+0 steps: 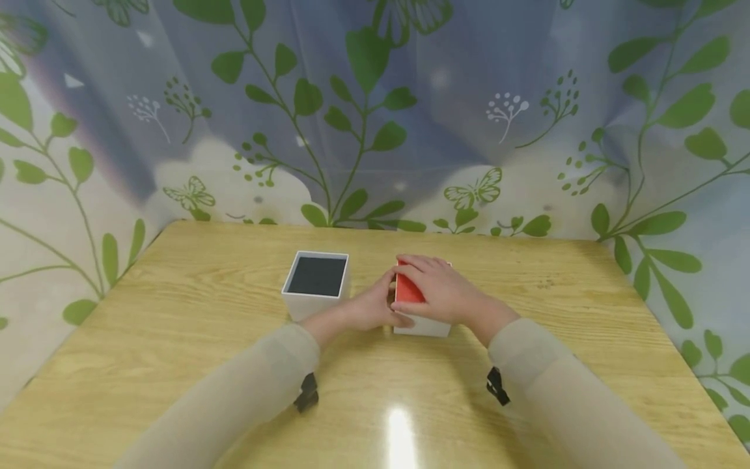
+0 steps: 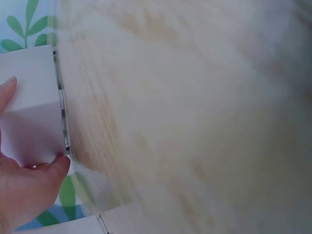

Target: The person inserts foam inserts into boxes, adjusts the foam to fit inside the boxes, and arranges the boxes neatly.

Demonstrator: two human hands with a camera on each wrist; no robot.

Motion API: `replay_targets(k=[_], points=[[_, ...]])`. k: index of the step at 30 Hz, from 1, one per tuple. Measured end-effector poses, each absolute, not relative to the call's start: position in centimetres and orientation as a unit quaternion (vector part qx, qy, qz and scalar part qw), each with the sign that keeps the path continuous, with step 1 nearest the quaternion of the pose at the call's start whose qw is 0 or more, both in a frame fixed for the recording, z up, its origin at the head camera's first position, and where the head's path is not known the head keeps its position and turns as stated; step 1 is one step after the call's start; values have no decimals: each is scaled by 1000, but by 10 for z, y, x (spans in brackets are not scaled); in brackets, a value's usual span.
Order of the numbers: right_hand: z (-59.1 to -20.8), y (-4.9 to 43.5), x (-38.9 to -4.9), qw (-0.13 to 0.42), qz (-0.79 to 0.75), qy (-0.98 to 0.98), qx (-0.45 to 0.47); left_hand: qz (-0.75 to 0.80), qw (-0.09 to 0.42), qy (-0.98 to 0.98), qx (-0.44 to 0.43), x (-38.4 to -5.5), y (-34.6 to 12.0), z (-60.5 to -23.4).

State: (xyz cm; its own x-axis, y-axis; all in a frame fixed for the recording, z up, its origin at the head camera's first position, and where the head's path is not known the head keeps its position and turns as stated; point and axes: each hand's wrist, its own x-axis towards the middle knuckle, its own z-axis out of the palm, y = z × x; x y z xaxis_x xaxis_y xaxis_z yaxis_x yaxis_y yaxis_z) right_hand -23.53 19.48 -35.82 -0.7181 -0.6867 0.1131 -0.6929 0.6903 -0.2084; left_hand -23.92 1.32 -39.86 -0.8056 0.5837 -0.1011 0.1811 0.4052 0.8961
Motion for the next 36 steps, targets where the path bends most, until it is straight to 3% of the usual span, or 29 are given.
replay_targets(k=[24,36], points=[[-362,193,-234,34,128,-919,370,483,208,815,242,-238,12,-395],[-360,195,-234,8,101,-915,391,451,198,833,251,-239,13,-397]])
